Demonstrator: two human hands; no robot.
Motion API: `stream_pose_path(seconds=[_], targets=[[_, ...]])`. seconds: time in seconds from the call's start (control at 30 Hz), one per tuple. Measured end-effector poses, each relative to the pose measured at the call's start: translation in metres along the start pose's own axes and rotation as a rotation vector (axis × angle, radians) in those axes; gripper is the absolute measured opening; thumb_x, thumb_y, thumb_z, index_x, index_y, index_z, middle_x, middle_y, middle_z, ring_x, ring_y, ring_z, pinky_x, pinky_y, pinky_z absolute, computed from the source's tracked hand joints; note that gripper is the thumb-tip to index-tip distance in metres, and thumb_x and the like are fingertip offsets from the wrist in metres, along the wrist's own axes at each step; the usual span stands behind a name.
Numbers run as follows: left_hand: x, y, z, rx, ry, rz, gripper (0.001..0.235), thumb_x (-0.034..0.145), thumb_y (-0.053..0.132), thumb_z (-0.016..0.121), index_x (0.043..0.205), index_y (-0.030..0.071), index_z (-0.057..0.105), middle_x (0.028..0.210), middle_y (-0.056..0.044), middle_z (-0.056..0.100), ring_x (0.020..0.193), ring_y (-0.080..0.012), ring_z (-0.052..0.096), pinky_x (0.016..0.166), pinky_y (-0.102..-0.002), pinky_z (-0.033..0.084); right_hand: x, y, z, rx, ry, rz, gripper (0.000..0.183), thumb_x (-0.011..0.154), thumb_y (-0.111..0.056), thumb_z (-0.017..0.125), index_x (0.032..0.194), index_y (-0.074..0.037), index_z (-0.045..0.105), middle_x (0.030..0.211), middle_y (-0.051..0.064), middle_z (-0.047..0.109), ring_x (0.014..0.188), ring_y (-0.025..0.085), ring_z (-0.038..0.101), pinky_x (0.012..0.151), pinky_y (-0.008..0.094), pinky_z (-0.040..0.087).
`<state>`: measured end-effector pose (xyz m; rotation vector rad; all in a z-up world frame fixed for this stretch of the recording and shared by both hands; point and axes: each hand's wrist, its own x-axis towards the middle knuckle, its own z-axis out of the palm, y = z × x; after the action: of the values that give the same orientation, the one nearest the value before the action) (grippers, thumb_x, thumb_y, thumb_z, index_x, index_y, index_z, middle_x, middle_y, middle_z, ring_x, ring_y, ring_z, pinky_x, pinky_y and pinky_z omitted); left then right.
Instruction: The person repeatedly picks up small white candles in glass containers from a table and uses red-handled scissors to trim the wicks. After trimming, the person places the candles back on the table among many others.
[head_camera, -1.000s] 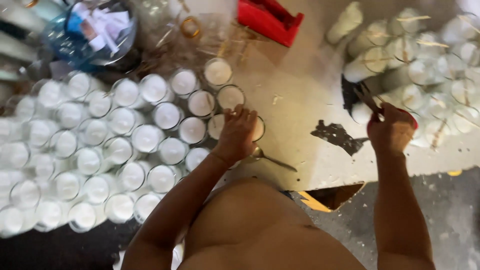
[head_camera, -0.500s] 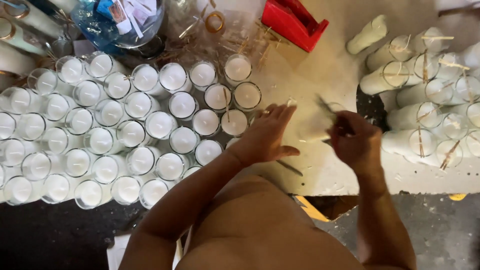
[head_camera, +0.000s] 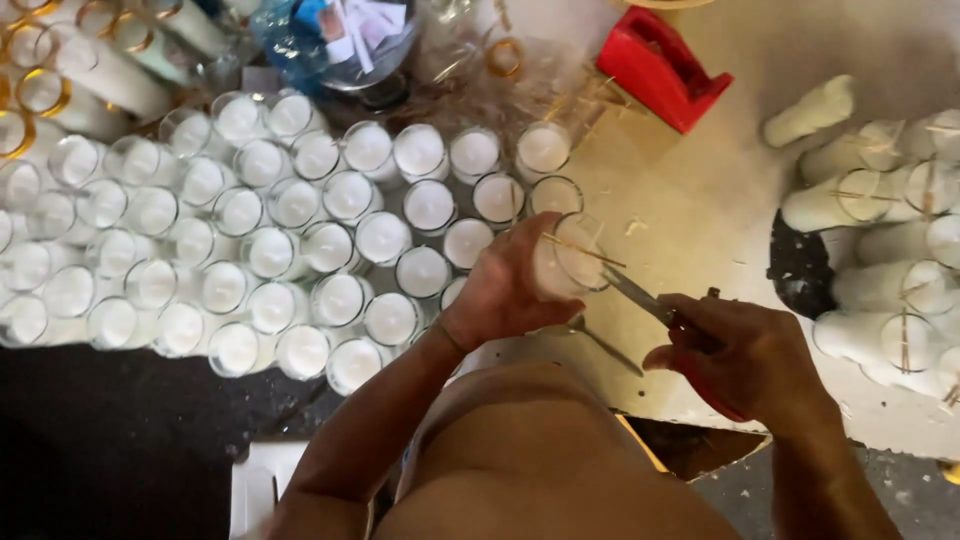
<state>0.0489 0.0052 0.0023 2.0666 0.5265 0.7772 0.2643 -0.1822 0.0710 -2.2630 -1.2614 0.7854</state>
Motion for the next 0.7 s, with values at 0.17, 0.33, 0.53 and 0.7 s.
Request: stream_pose_path(seconds=[0.17,0.33,0.53,0.7], targets=[[-0.001,0.014,0.002,0.133,-0.045,0.049,0.098,0.059,0.031,0.095,0.14,0.005,0.048,0.132,-0.018,0.065,0.118,-0.0384,0.065,0.102,-0.047,0.052,0.006,-0.004,0.01,-0.248,0.06,-0.267,0.048,0.066,-0.046,0.091,0.109,-0.031,0.074,0.064,-0.009,0.066,0.058,0.012,0.055,0.057,0.028,0.043],[-0.005,0.008,0.015,0.116,0.134,0.024,0.092,0.054,0.04,0.096,0.132,0.007,0.061,0.107,-0.018,0.072,0.095,-0.0407,0.073,0.089,-0.048,0.059,0.018,0.039,0.064,0.205,0.162,-0.299,0.043,0.068,-0.019,0.094,0.109,-0.014,0.08,0.074,0.007,0.076,0.068,0.027,0.075,0.06,0.035,0.058],[-0.005,0.005,0.016,0.129,0.125,-0.016,0.099,0.049,0.049,0.098,0.132,0.01,0.061,0.101,-0.015,0.071,0.086,-0.0377,0.074,0.083,-0.046,0.061,0.021,0.021,0.06,0.241,0.183,-0.294,0.04,0.071,-0.008,0.089,0.11,-0.01,0.08,0.075,0.013,0.075,0.067,0.031,0.074,0.057,0.041,0.056],[-0.005,0.002,0.019,0.107,0.106,-0.002,0.098,0.051,0.047,0.097,0.134,0.01,0.06,0.103,-0.016,0.071,0.089,-0.0388,0.074,0.086,-0.047,0.061,0.023,0.009,0.044,0.167,0.151,-0.34,0.049,0.061,-0.012,0.096,0.107,-0.009,0.081,0.073,0.014,0.075,0.069,0.035,0.075,0.06,0.043,0.057]])
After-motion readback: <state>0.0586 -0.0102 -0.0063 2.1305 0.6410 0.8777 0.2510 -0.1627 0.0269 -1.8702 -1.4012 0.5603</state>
